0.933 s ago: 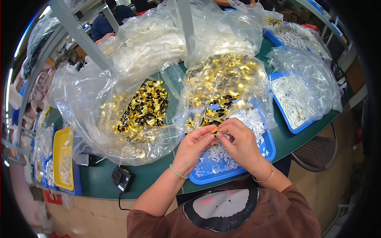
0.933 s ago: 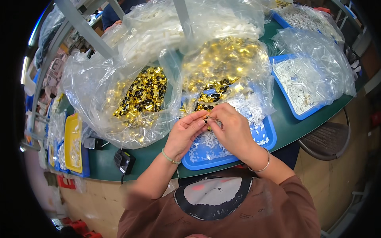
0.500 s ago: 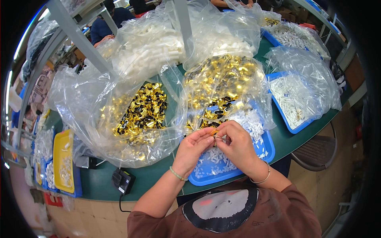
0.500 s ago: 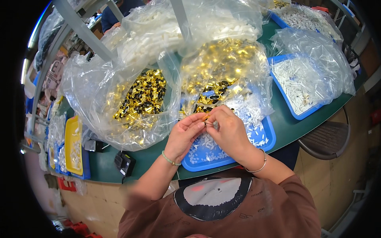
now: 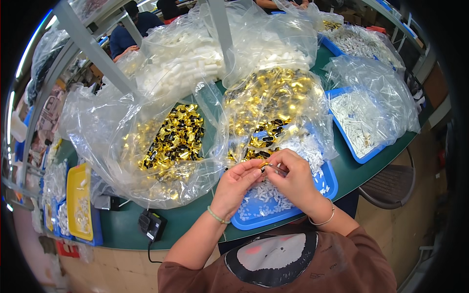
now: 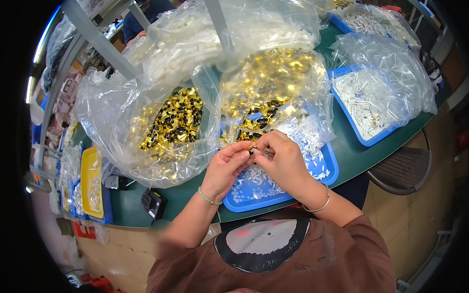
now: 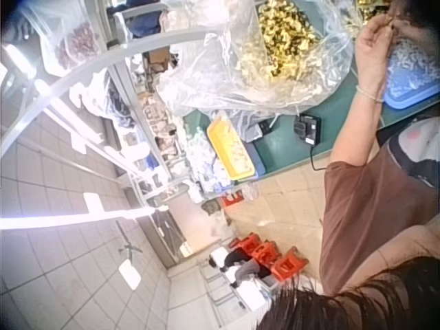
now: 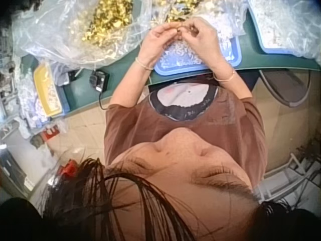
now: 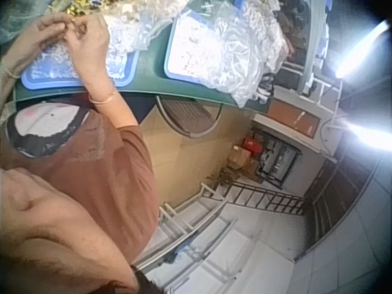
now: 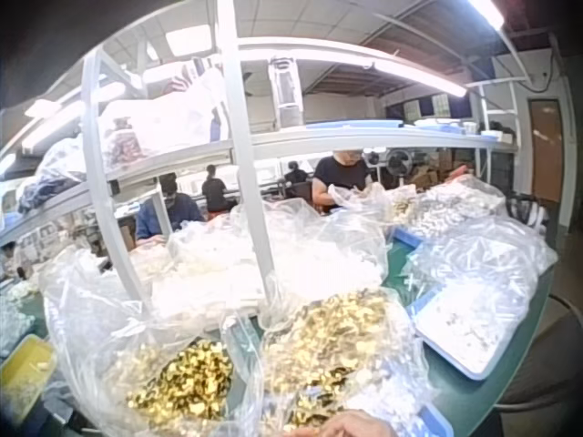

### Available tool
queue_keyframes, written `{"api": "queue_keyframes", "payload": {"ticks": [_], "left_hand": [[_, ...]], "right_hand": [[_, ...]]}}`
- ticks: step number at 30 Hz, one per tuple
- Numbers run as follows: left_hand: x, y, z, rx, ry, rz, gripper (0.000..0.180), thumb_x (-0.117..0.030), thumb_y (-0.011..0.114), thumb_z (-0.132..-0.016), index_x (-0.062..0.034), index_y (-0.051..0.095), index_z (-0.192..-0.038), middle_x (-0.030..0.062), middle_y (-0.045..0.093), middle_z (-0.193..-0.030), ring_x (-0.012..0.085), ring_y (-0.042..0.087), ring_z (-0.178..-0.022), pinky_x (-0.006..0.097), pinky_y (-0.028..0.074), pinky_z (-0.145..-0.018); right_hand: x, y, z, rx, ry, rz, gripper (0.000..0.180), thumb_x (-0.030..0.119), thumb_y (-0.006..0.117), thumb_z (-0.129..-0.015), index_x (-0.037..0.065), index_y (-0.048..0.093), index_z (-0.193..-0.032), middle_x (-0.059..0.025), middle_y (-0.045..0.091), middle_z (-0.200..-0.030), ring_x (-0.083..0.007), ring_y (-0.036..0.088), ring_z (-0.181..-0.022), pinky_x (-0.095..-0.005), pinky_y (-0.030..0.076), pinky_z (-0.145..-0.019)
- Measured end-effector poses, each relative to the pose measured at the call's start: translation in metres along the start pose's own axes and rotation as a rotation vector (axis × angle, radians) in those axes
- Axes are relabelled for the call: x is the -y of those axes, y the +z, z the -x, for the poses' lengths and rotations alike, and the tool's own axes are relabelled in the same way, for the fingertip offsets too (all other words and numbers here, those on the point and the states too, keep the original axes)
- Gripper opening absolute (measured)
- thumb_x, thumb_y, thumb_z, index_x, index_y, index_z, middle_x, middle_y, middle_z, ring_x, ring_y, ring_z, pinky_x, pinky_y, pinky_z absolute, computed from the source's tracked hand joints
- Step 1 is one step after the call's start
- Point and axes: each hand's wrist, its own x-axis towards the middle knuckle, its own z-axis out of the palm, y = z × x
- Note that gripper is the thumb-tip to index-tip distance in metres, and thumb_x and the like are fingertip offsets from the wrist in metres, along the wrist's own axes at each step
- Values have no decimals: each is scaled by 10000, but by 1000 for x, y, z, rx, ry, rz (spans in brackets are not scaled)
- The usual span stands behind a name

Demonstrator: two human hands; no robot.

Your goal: The person sits at a workstation and repeatedly picks up small white plastic pieces and gold-colored metallic components. They insert the white pieces into the gold components by hand, performing a repetitive assembly task. The completed units are placed into a blue tray on the table.

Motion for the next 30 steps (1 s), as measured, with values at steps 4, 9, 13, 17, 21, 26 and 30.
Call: {"api": "queue_keyframes", "payload": {"ticks": [4,9,13,17,21,26,30], "left_hand": [[-1,-1,1,-7,-8,86,300,-58,600,-946,23,586,-1235,84,661,-1088,130,639,-983,256,522,-904],[-2,1,2,-16,-12,-5,280,-32,609,-928,22,609,-1202,86,668,-1080,129,644,-950,259,529,-889],[3,0,1,-21,29,-55,267,-24,623,-912,10,624,-1177,76,676,-1056,110,638,-913,248,523,-849],[4,-1,1,-25,40,-88,235,-25,630,-907,-3,636,-1141,63,681,-1027,105,638,-897,241,520,-831],[6,-2,2,-4,74,-138,203,-23,622,-910,-9,632,-1112,57,677,-1026,101,639,-899,241,517,-836],[11,-3,0,39,92,-144,171,-25,599,-926,4,606,-1094,41,651,-1029,90,632,-924,225,506,-840],[11,-6,0,66,87,-139,196,-38,577,-944,13,607,-1131,82,651,-1095,133,648,-966,272,514,-891]], "right_hand": [[11,-11,-1,91,-10,-6,198,-37,697,-770,1,649,-959,-90,640,-913,-104,560,-624,-237,461,-566],[1,-12,-1,116,-146,-22,262,-65,686,-776,32,678,-1020,-89,642,-950,-110,562,-626,-240,458,-551],[1,-13,0,167,-155,41,300,-40,690,-772,62,680,-1053,-104,643,-941,-225,647,-772,-304,537,-629],[0,-11,1,166,-205,74,307,-32,707,-759,66,680,-1049,-110,640,-933,-251,647,-780,-315,539,-627],[-1,-11,0,176,-280,96,291,-28,722,-749,65,678,-1022,-105,644,-916,-249,651,-759,-317,545,-610],[-6,-10,3,177,-323,69,261,-32,746,-736,53,665,-970,-100,638,-903,-220,641,-710,-288,533,-555],[-6,-6,4,150,-339,50,271,-47,755,-733,54,665,-968,-94,624,-913,-176,614,-691,-250,488,-524]]}}
